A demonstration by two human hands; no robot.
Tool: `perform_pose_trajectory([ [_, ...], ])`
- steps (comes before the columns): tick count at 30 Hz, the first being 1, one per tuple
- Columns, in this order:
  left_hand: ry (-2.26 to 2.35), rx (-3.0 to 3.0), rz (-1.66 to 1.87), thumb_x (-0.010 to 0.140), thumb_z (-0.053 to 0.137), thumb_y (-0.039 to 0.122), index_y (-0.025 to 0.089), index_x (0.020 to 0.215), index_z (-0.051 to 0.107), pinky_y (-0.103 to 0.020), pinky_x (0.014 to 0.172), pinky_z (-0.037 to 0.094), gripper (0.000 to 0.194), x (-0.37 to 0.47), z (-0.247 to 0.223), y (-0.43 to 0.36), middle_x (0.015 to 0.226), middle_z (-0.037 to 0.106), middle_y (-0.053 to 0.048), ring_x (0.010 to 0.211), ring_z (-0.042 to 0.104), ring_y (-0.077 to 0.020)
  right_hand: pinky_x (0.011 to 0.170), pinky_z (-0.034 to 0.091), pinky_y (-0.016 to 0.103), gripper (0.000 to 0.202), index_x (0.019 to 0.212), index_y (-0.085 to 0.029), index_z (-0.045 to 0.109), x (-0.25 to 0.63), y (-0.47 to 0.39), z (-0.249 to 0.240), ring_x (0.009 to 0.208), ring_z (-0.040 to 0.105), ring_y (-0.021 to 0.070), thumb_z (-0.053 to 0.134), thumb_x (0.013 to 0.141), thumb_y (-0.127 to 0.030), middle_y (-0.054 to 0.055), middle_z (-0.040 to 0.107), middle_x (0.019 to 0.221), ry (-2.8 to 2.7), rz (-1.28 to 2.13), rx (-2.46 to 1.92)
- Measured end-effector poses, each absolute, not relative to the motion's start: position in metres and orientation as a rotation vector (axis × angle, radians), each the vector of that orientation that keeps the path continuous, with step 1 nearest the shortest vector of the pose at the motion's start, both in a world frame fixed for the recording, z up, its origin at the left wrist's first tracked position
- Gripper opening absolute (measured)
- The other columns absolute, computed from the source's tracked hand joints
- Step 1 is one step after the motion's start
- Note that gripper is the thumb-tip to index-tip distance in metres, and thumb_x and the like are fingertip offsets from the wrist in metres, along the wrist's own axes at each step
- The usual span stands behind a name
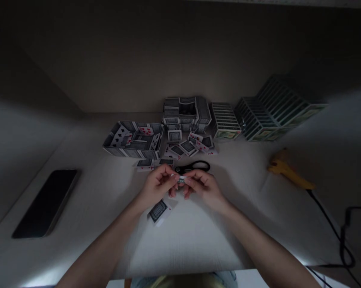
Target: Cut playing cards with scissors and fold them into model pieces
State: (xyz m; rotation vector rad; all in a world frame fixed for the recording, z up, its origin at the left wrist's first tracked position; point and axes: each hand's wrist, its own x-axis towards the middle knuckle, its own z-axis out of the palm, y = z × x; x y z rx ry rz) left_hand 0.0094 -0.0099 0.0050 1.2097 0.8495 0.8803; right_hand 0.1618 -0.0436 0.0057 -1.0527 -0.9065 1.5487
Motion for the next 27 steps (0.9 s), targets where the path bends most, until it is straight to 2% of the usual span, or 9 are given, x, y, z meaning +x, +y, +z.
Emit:
perform_pose_trajectory([
  [8, 0.925, 1.243, 0.889, 0.072, 0.063, 0.036, 0.017, 0.067, 0.042, -0.015, 0.032, 0.041, 0.029, 0.0108, 0.0057, -0.0115, 0.047, 0.054, 0.008, 0.032, 0.048, -0.0053, 0.05, 0.051, 0.023, 0.021, 0.074, -0.016, 0.061, 0.161, -0.0426, 0.0061, 0.048, 0.059, 0.0089, 0.071, 0.065, -0.031, -0.002, 0.063, 0.058, -0.718, 1.667, -1.019],
  [14, 1.011, 1.308, 0.89, 0.073, 0.061, 0.038, 0.017, 0.069, 0.043, -0.018, 0.035, 0.044, 0.028, 0.014, 0.0019, -0.015, 0.044, 0.055, 0.006, 0.035, 0.052, -0.0081, 0.053, 0.052, 0.021, 0.02, 0.07, -0.015, 0.063, 0.1595, -0.0406, 0.007, 0.052, 0.06, 0.0088, 0.077, 0.057, -0.024, -0.001, 0.065, 0.062, -0.483, 1.693, -1.016],
  [21, 1.037, 1.327, 0.852, 0.076, 0.057, 0.038, 0.018, 0.069, 0.043, -0.02, 0.04, 0.048, 0.026, 0.0158, -0.0031, -0.0151, 0.05, 0.059, 0.005, 0.04, 0.057, -0.0098, 0.048, 0.049, 0.02, 0.021, 0.071, -0.014, 0.065, 0.1596, -0.039, 0.0025, 0.049, 0.059, 0.009, 0.076, 0.058, -0.026, -0.001, 0.064, 0.056, -0.483, 1.608, -1.054],
  [27, 1.124, 1.69, 0.735, 0.083, 0.045, 0.038, 0.018, 0.067, 0.044, -0.018, 0.045, 0.045, 0.026, 0.0078, -0.0026, -0.0144, 0.05, 0.057, 0.004, 0.045, 0.057, -0.0088, 0.045, 0.048, 0.02, 0.023, 0.072, -0.014, 0.065, 0.1603, -0.0384, -0.0005, 0.048, 0.058, 0.0092, 0.076, 0.058, -0.029, -0.001, 0.063, 0.057, -0.514, 1.521, -1.11],
])
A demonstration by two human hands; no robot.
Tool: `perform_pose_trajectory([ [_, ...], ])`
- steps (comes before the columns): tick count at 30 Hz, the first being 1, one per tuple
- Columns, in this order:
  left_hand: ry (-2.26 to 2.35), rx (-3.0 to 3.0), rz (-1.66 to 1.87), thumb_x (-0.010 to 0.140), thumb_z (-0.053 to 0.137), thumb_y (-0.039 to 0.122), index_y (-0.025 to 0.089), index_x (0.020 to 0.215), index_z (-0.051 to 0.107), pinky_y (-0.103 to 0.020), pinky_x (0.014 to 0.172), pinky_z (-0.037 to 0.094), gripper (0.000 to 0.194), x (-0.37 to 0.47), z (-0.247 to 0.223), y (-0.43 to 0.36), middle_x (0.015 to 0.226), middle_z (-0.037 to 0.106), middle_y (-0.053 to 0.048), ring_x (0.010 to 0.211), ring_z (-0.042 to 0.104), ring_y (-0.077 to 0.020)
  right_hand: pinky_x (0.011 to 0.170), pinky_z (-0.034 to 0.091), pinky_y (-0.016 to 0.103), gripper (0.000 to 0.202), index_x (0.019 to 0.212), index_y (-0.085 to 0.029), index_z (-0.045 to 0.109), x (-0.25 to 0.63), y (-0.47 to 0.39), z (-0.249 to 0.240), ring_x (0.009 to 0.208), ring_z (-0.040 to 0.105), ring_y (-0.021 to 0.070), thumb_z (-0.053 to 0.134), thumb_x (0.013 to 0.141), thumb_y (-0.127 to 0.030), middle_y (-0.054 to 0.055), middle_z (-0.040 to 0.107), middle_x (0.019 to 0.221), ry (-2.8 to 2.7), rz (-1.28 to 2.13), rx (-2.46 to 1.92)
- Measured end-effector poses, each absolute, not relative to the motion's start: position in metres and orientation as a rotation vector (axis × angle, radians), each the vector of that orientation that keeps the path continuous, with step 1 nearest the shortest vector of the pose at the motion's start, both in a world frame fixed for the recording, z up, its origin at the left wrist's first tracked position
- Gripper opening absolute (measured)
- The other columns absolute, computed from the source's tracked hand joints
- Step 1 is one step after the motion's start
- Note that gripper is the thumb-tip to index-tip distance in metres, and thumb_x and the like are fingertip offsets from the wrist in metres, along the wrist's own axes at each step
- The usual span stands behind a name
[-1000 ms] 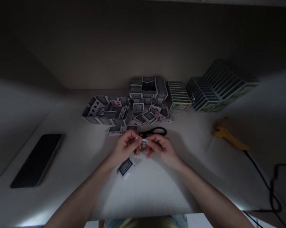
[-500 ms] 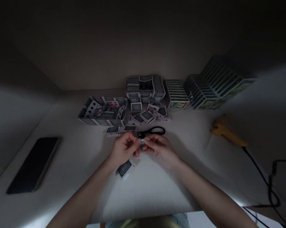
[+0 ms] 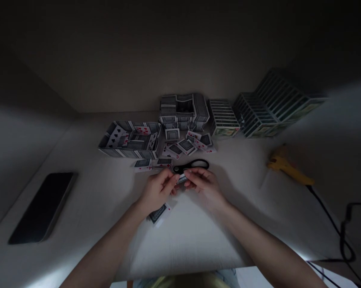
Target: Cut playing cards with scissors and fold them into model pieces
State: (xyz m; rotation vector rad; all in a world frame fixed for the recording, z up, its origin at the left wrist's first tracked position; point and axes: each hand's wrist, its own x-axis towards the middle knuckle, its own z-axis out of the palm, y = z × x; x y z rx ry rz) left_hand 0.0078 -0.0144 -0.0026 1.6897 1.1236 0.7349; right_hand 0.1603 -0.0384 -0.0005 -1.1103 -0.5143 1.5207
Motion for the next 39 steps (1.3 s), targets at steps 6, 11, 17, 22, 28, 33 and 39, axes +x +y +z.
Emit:
perform_pose_trajectory([
  [6, 1.116, 2.369, 0.635, 0.088, 0.036, 0.028, 0.018, 0.07, 0.048, -0.021, 0.05, 0.038, 0.024, 0.003, 0.0, -0.014, 0.055, 0.056, 0.001, 0.051, 0.053, -0.0102, 0.041, 0.048, 0.021, 0.024, 0.07, -0.014, 0.064, 0.161, -0.037, 0.0, 0.043, 0.056, 0.0094, 0.074, 0.059, -0.032, -0.002, 0.062, 0.052, -0.56, 1.487, -1.162],
  [11, 1.049, 2.709, 0.544, 0.087, 0.039, 0.029, 0.017, 0.074, 0.052, -0.024, 0.051, 0.034, 0.022, 0.002, 0.003, -0.015, 0.06, 0.058, -0.002, 0.056, 0.054, -0.0141, 0.038, 0.046, 0.021, 0.027, 0.071, -0.014, 0.063, 0.163, -0.036, 0.001, 0.038, 0.054, 0.0091, 0.073, 0.06, -0.037, -0.002, 0.061, 0.047, -0.638, 1.464, -1.195],
  [17, 1.095, 2.717, 0.467, 0.086, 0.04, 0.036, 0.017, 0.076, 0.053, -0.025, 0.051, 0.033, 0.026, 0.004, 0.005, -0.018, 0.06, 0.058, -0.003, 0.056, 0.054, -0.0153, 0.038, 0.045, 0.022, 0.026, 0.07, -0.015, 0.061, 0.164, -0.036, 0.002, 0.036, 0.054, 0.0097, 0.07, 0.064, -0.039, -0.003, 0.06, 0.047, -0.703, 1.413, -1.212],
  [22, 1.019, 2.41, 0.494, 0.09, 0.032, 0.028, 0.018, 0.073, 0.05, -0.022, 0.052, 0.034, 0.027, 0.008, 0.004, -0.019, 0.06, 0.055, 0.001, 0.055, 0.051, -0.0103, 0.037, 0.042, 0.021, 0.024, 0.07, -0.016, 0.06, 0.167, -0.034, 0.005, 0.035, 0.051, 0.008, 0.068, 0.066, -0.038, -0.004, 0.057, 0.045, -0.806, 1.36, -1.216],
  [28, 0.939, 2.277, 0.548, 0.088, 0.035, 0.026, 0.017, 0.069, 0.054, -0.021, 0.059, 0.037, 0.028, 0.01, 0.003, -0.017, 0.066, 0.057, -0.001, 0.063, 0.052, -0.01, 0.033, 0.038, 0.018, 0.021, 0.066, -0.017, 0.058, 0.165, -0.037, 0.004, 0.032, 0.045, 0.0059, 0.067, 0.067, -0.036, -0.006, 0.053, 0.041, -0.935, 1.294, -1.262],
  [33, 0.936, 2.21, 0.594, 0.086, 0.04, 0.028, 0.018, 0.072, 0.06, -0.022, 0.063, 0.04, 0.026, 0.012, 0.005, -0.017, 0.069, 0.06, -0.002, 0.066, 0.053, -0.0109, 0.032, 0.038, 0.018, 0.019, 0.064, -0.017, 0.06, 0.163, -0.039, 0.001, 0.034, 0.045, 0.0061, 0.067, 0.068, -0.034, -0.005, 0.053, 0.042, -1.004, 1.315, -1.281],
  [39, 1.018, 1.927, 0.689, 0.086, 0.041, 0.033, 0.016, 0.063, 0.055, -0.019, 0.054, 0.039, 0.032, 0.016, 0.003, -0.016, 0.056, 0.054, 0.001, 0.055, 0.049, -0.0088, 0.044, 0.047, 0.02, 0.022, 0.073, -0.016, 0.065, 0.169, -0.033, 0.003, 0.044, 0.055, 0.0083, 0.072, 0.063, -0.033, -0.003, 0.062, 0.052, -0.764, 1.546, -1.138],
])
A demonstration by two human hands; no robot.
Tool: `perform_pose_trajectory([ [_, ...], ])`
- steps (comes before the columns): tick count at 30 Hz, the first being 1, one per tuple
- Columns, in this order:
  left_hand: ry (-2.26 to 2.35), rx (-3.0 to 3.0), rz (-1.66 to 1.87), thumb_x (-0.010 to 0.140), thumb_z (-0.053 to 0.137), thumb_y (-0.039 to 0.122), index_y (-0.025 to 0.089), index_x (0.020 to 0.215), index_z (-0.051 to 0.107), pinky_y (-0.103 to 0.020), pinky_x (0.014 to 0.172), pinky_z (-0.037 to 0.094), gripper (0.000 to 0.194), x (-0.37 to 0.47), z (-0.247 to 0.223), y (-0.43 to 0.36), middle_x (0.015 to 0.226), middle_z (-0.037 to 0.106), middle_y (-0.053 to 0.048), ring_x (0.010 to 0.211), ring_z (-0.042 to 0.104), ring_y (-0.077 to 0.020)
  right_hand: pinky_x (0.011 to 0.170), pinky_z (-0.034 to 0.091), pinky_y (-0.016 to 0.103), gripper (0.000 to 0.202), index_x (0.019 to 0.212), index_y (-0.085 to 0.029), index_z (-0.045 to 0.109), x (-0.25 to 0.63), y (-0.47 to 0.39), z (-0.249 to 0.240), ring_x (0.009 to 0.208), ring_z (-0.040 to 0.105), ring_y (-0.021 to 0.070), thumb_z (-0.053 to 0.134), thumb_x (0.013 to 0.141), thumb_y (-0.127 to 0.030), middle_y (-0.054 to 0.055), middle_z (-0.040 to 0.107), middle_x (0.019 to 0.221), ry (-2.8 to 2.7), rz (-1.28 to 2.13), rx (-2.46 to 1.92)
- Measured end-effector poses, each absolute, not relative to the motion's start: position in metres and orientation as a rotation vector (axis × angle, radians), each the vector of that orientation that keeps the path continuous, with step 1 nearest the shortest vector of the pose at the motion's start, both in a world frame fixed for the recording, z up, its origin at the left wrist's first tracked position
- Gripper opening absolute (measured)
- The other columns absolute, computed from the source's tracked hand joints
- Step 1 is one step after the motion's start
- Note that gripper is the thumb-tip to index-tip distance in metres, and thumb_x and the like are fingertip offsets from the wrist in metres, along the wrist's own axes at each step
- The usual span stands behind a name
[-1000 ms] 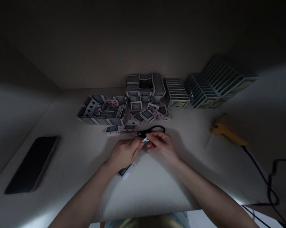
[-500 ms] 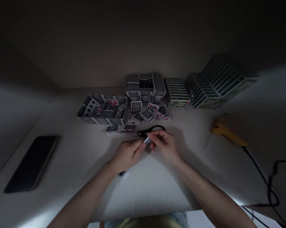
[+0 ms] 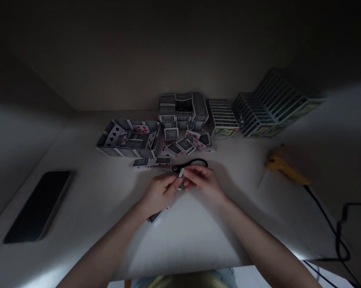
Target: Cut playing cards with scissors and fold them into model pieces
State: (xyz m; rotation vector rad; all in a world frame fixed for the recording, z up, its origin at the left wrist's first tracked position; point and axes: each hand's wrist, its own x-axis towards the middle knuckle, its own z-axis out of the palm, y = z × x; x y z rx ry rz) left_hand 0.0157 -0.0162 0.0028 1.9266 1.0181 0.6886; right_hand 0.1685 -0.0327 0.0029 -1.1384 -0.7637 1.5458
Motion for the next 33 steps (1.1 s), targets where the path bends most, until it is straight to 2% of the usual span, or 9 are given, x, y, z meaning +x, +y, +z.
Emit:
perform_pose_trajectory([
  [2, 1.086, 1.793, 0.708, 0.086, 0.041, 0.037, 0.016, 0.06, 0.051, -0.018, 0.047, 0.036, 0.035, 0.015, -0.001, -0.016, 0.049, 0.048, 0.003, 0.048, 0.045, -0.0077, 0.051, 0.051, 0.022, 0.024, 0.076, -0.015, 0.067, 0.169, -0.032, 0.003, 0.052, 0.059, 0.0095, 0.073, 0.061, -0.033, -0.001, 0.065, 0.059, -0.665, 1.655, -1.07],
  [5, 1.049, 1.651, 0.697, 0.086, 0.039, 0.041, 0.015, 0.063, 0.051, -0.018, 0.045, 0.036, 0.037, 0.014, -0.003, -0.016, 0.05, 0.049, 0.003, 0.046, 0.045, -0.0075, 0.051, 0.049, 0.021, 0.024, 0.072, -0.014, 0.067, 0.169, -0.033, 0.002, 0.051, 0.058, 0.0087, 0.074, 0.059, -0.032, -0.001, 0.064, 0.058, -0.618, 1.726, -1.043],
  [10, 0.987, 1.842, 0.62, 0.089, 0.034, 0.036, 0.016, 0.068, 0.055, -0.02, 0.053, 0.04, 0.036, 0.014, 0.006, -0.018, 0.054, 0.053, 0.002, 0.053, 0.049, -0.0094, 0.041, 0.04, 0.019, 0.026, 0.072, -0.015, 0.065, 0.166, -0.036, 0.002, 0.041, 0.05, 0.0064, 0.073, 0.061, -0.037, -0.004, 0.058, 0.049, -0.664, 1.715, -1.074],
  [14, 0.922, 2.033, 0.573, 0.09, 0.03, 0.031, 0.018, 0.077, 0.057, -0.023, 0.068, 0.043, 0.033, 0.015, 0.007, -0.02, 0.072, 0.063, -0.002, 0.071, 0.057, -0.0127, 0.033, 0.031, 0.018, 0.026, 0.068, -0.016, 0.062, 0.165, -0.037, 0.002, 0.034, 0.041, 0.0052, 0.072, 0.061, -0.039, -0.006, 0.051, 0.041, -0.728, 1.667, -1.096],
  [17, 0.963, 2.184, 0.487, 0.09, 0.029, 0.031, 0.018, 0.081, 0.056, -0.025, 0.067, 0.043, 0.031, 0.015, 0.001, -0.02, 0.075, 0.064, -0.003, 0.069, 0.058, -0.0136, 0.031, 0.029, 0.018, 0.026, 0.066, -0.017, 0.059, 0.165, -0.037, 0.0, 0.029, 0.037, 0.0046, 0.07, 0.063, -0.04, -0.008, 0.049, 0.037, -0.769, 1.618, -1.104],
  [24, 1.005, 2.285, 0.471, 0.09, 0.028, 0.03, 0.018, 0.078, 0.054, -0.024, 0.059, 0.04, 0.031, 0.017, -0.002, -0.024, 0.068, 0.061, -0.002, 0.061, 0.057, -0.0143, 0.03, 0.035, 0.017, 0.026, 0.066, -0.018, 0.053, 0.16, -0.04, -0.004, 0.028, 0.039, 0.005, 0.068, 0.066, -0.039, -0.01, 0.046, 0.036, -0.745, 1.591, -1.138],
  [33, 0.955, 2.338, 0.448, 0.091, 0.022, 0.025, 0.017, 0.076, 0.054, -0.025, 0.063, 0.043, 0.036, 0.018, 0.0, -0.026, 0.071, 0.064, -0.003, 0.061, 0.058, -0.0126, 0.029, 0.041, 0.018, 0.026, 0.074, -0.019, 0.05, 0.158, -0.042, 0.0, 0.027, 0.042, 0.007, 0.064, 0.07, -0.041, -0.011, 0.047, 0.036, -0.83, 1.599, -1.126],
])
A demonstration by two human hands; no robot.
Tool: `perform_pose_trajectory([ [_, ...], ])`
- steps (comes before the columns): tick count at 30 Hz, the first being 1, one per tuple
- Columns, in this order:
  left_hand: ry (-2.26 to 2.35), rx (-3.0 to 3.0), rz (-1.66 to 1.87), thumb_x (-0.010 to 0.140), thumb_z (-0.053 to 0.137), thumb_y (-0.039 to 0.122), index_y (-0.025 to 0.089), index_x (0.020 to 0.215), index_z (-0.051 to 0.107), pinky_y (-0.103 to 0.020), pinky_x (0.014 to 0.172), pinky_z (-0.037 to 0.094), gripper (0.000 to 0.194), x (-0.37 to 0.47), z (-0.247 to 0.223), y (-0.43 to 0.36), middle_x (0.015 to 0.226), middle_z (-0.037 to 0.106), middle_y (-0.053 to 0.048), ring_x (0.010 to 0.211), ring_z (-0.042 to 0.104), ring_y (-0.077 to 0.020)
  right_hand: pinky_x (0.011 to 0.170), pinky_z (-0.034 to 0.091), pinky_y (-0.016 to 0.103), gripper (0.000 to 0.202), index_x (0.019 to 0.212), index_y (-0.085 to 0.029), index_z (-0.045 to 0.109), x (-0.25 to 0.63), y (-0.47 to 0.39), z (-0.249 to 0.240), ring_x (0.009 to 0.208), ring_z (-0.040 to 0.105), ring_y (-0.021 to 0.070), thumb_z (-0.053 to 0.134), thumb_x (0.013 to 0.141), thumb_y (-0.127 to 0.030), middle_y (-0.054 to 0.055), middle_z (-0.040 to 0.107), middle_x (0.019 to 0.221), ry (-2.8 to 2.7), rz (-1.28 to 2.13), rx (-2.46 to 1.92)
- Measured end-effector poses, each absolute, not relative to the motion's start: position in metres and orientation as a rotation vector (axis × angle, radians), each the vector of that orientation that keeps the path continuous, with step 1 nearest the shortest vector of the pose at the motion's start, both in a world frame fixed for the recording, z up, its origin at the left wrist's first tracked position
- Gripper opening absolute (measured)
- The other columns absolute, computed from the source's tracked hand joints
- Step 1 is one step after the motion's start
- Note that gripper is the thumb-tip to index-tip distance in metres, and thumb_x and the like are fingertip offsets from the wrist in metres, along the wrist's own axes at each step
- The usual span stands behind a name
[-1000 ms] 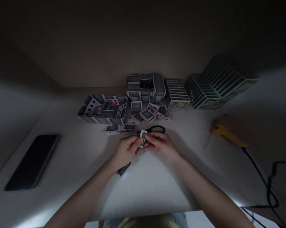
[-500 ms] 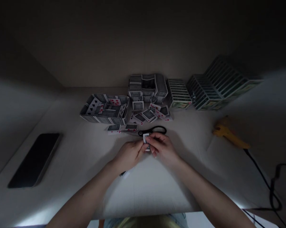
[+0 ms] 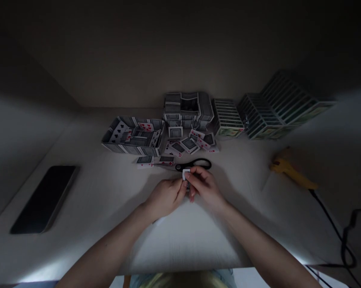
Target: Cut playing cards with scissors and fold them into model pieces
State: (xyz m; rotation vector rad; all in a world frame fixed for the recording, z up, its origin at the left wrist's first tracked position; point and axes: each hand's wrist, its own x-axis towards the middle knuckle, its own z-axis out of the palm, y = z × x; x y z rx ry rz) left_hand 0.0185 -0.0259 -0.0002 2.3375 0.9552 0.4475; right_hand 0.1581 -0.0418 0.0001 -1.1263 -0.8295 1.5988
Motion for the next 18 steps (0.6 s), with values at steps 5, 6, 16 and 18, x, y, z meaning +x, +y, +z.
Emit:
perform_pose_trajectory([
  [5, 0.972, 2.473, 0.404, 0.09, 0.022, 0.025, 0.016, 0.074, 0.053, -0.026, 0.061, 0.045, 0.036, 0.0162, -0.0021, -0.0269, 0.066, 0.063, -0.004, 0.058, 0.059, -0.0131, 0.027, 0.043, 0.017, 0.026, 0.073, -0.019, 0.048, 0.1557, -0.0439, 0.0022, 0.026, 0.028, 0.0029, 0.062, 0.072, -0.041, -0.014, 0.035, 0.036, -0.881, 1.625, -1.087],
  [6, 0.971, 2.489, 0.422, 0.09, 0.022, 0.025, 0.016, 0.073, 0.052, -0.026, 0.059, 0.044, 0.036, 0.0159, -0.0026, -0.0271, 0.065, 0.063, -0.004, 0.056, 0.058, -0.0132, 0.028, 0.045, 0.018, 0.026, 0.073, -0.019, 0.048, 0.1558, -0.044, 0.0021, 0.027, 0.027, 0.0026, 0.061, 0.073, -0.041, -0.014, 0.034, 0.037, -0.89, 1.638, -1.072],
  [16, 0.866, 2.024, 0.648, 0.092, 0.019, 0.026, 0.016, 0.062, 0.049, -0.02, 0.049, 0.038, 0.044, 0.0193, 0.0017, -0.0324, 0.052, 0.054, 0.0, 0.046, 0.049, -0.0081, 0.028, 0.039, 0.015, 0.034, 0.067, -0.02, 0.039, 0.162, -0.0438, 0.0037, 0.023, 0.024, 0.0005, 0.062, 0.072, -0.046, -0.014, 0.038, 0.04, -0.827, 1.833, -0.903],
  [18, 0.868, 2.055, 0.669, 0.092, 0.019, 0.026, 0.016, 0.062, 0.049, -0.02, 0.049, 0.038, 0.044, 0.0199, 0.0008, -0.0328, 0.052, 0.055, 0.0, 0.046, 0.049, -0.0082, 0.029, 0.039, 0.015, 0.034, 0.067, -0.02, 0.04, 0.162, -0.0439, 0.0025, 0.022, 0.023, 0.0007, 0.062, 0.071, -0.046, -0.015, 0.037, 0.037, -0.816, 1.842, -0.903],
])
